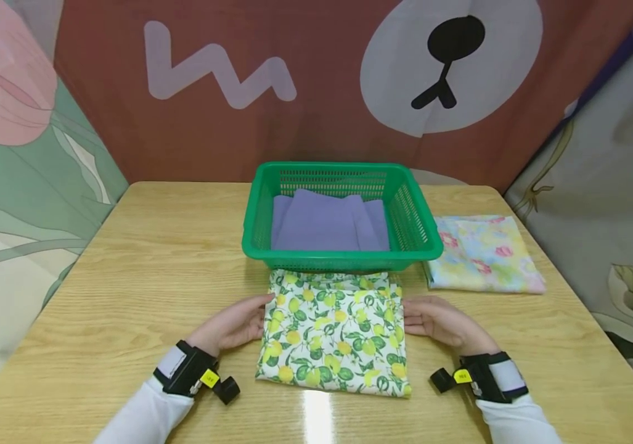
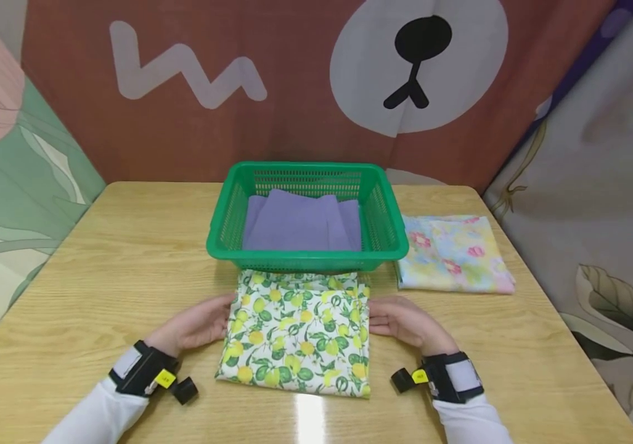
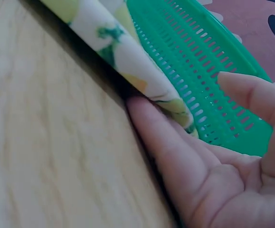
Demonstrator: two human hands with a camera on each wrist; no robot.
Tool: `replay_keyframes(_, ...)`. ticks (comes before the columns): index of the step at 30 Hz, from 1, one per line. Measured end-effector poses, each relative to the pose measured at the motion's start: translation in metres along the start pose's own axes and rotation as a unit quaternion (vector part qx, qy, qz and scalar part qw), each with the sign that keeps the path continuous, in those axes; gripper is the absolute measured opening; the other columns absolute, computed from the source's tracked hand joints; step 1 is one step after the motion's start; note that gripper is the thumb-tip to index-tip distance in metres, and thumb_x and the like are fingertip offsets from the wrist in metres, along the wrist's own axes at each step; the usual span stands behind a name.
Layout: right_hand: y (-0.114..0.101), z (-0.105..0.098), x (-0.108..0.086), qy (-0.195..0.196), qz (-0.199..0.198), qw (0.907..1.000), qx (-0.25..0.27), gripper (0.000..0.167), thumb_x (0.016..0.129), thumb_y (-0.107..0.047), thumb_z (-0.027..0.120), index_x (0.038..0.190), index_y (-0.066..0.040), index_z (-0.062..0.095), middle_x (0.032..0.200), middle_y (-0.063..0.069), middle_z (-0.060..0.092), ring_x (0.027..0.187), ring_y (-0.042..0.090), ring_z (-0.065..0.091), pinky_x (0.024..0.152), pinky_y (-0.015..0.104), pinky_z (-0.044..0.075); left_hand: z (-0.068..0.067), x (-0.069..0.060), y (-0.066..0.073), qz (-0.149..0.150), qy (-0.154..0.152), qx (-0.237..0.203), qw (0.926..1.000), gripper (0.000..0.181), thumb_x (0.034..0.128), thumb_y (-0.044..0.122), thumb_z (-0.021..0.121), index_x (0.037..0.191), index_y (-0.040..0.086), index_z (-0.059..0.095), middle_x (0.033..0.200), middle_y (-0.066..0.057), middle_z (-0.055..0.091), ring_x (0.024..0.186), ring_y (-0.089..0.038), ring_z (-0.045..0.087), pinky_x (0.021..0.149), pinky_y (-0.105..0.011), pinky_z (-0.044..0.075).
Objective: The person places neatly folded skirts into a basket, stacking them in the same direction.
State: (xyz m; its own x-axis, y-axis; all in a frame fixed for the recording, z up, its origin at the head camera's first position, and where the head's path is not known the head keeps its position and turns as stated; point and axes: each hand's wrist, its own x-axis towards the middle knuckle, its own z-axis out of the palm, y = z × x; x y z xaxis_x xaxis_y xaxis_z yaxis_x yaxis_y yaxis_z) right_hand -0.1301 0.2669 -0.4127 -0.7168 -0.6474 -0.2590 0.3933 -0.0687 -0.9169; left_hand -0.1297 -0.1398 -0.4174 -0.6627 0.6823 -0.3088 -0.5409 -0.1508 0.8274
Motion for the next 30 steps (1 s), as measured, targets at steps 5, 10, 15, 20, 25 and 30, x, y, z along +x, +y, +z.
replay_keyframes(5,0.004,0.001,0.004,-0.008,0.001,0.9999,0.009,0.031,0.104,-0.012,0.032,0.121,-0.003,0.056,0.113,0.002,0.069,0.106,0.014,0.064,0.092,0.028,0.051,0.008,0.004,-0.004,0.002,-0.022,-0.009,0.9997,0.059,0.1047,0.029,0.029,0.151,0.000,0.007,0.151,-0.023,0.027,0.125,-0.019,0.051,0.104,-0.038,0.041)
replay_keyframes(10,0.007,0.003,0.005,-0.018,-0.003,0.9998,0.000,0.032,0.105,-0.012,0.030,0.119,-0.005,0.057,0.114,0.003,0.068,0.106,0.014,0.064,0.091,0.029,0.051,0.014,0.007,-0.006,-0.004,-0.030,-0.012,0.9995,0.056,0.1045,0.027,0.029,0.151,0.005,0.008,0.151,-0.021,0.028,0.126,-0.021,0.050,0.104,-0.040,0.042)
replay_keyframes(15,0.008,0.005,0.008,-0.015,-0.002,0.9999,-0.001,0.031,0.104,-0.012,0.032,0.113,-0.006,0.061,0.109,0.002,0.069,0.101,0.013,0.065,0.087,0.028,0.053,0.017,0.011,-0.009,0.001,-0.033,-0.016,0.9993,0.055,0.1043,0.025,0.030,0.151,0.007,0.008,0.148,-0.019,0.034,0.123,-0.021,0.052,0.103,-0.041,0.042)
replay_keyframes(20,0.008,0.009,0.010,-0.020,0.004,0.9998,0.007,0.030,0.104,-0.011,0.032,0.111,-0.006,0.061,0.107,0.001,0.069,0.097,0.011,0.066,0.083,0.026,0.054,0.024,0.013,-0.011,0.004,-0.011,-0.025,0.9996,0.054,0.1035,0.021,0.033,0.151,0.010,0.009,0.147,-0.019,0.035,0.123,-0.021,0.052,0.103,-0.041,0.042)
replay_keyframes(25,0.006,0.013,0.010,-0.018,0.012,0.9998,0.001,0.030,0.104,-0.011,0.034,0.122,0.002,0.053,0.114,0.003,0.067,0.102,0.014,0.065,0.088,0.030,0.053,0.034,0.016,-0.014,0.012,0.014,-0.024,0.9995,0.058,0.1017,0.018,0.037,0.151,0.015,0.007,0.148,-0.018,0.034,0.124,-0.020,0.051,0.104,-0.039,0.041)
replay_keyframes(30,0.006,0.017,0.013,0.002,0.034,0.9992,-0.019,0.048,0.102,-0.016,0.042,0.141,0.009,0.029,0.119,0.002,0.065,0.106,0.016,0.064,0.090,0.033,0.052,0.040,0.020,-0.017,0.014,0.021,-0.022,0.9994,0.056,0.1011,0.017,0.038,0.150,0.015,0.011,0.146,-0.019,0.037,0.123,-0.023,0.052,0.102,-0.040,0.043)
